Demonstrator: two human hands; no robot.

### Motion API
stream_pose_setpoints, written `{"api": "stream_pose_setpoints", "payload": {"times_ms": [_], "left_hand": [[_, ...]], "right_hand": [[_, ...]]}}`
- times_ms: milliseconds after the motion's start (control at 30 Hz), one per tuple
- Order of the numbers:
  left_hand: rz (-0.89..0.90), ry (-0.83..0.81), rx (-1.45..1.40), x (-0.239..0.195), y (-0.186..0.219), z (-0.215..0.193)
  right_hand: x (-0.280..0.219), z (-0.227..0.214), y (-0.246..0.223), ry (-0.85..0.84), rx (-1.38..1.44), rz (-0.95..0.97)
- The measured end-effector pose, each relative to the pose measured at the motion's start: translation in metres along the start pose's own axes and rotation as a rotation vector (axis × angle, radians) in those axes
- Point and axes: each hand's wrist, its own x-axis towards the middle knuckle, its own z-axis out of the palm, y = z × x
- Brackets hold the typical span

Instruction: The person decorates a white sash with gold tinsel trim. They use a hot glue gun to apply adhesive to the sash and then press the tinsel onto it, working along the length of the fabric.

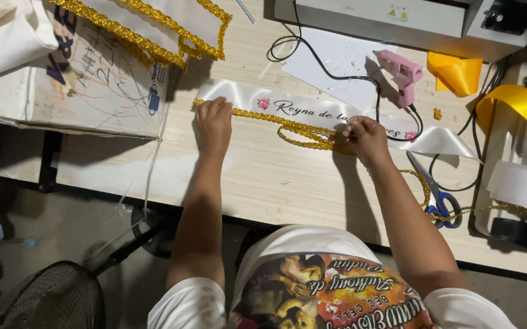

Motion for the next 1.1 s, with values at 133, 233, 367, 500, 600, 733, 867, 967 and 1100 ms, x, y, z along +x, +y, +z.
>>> {"api": "stream_pose_setpoints", "payload": {"times_ms": [133, 233, 367, 500, 600, 733, 867, 967, 1100], "left_hand": [[0.002, -0.029, -0.089, 0.002, -0.008, 0.009], [0.037, -0.038, -0.067, 0.006, -0.009, 0.011], [-0.335, -0.122, -0.224, 0.008, -0.011, 0.010], [-0.724, 0.013, -0.478, 0.005, -0.027, 0.003], [-0.878, 0.082, -0.501, -0.001, -0.044, 0.005], [-0.637, 0.187, -0.413, -0.015, -0.033, 0.002], [-0.228, -0.102, -0.298, -0.034, 0.003, 0.013], [0.083, -0.139, -0.217, -0.054, 0.021, 0.049], [0.266, -0.046, -0.222, -0.055, 0.056, 0.044]], "right_hand": [[-0.006, 0.012, -0.012, -0.001, -0.057, -0.107], [-0.008, 0.029, -0.021, 0.062, -0.336, -0.170], [0.007, 0.040, -0.010, -0.037, -0.571, -0.407], [0.015, 0.042, 0.005, -0.017, -0.798, -0.464], [0.015, 0.040, 0.012, -0.004, -0.724, -0.395], [0.014, 0.040, 0.008, 0.001, -0.779, -0.395], [0.010, 0.039, 0.009, -0.018, -0.716, -0.444], [0.002, 0.040, 0.006, -0.021, -0.737, -0.490], [0.001, 0.029, 0.009, -0.007, -0.972, -0.624]]}}
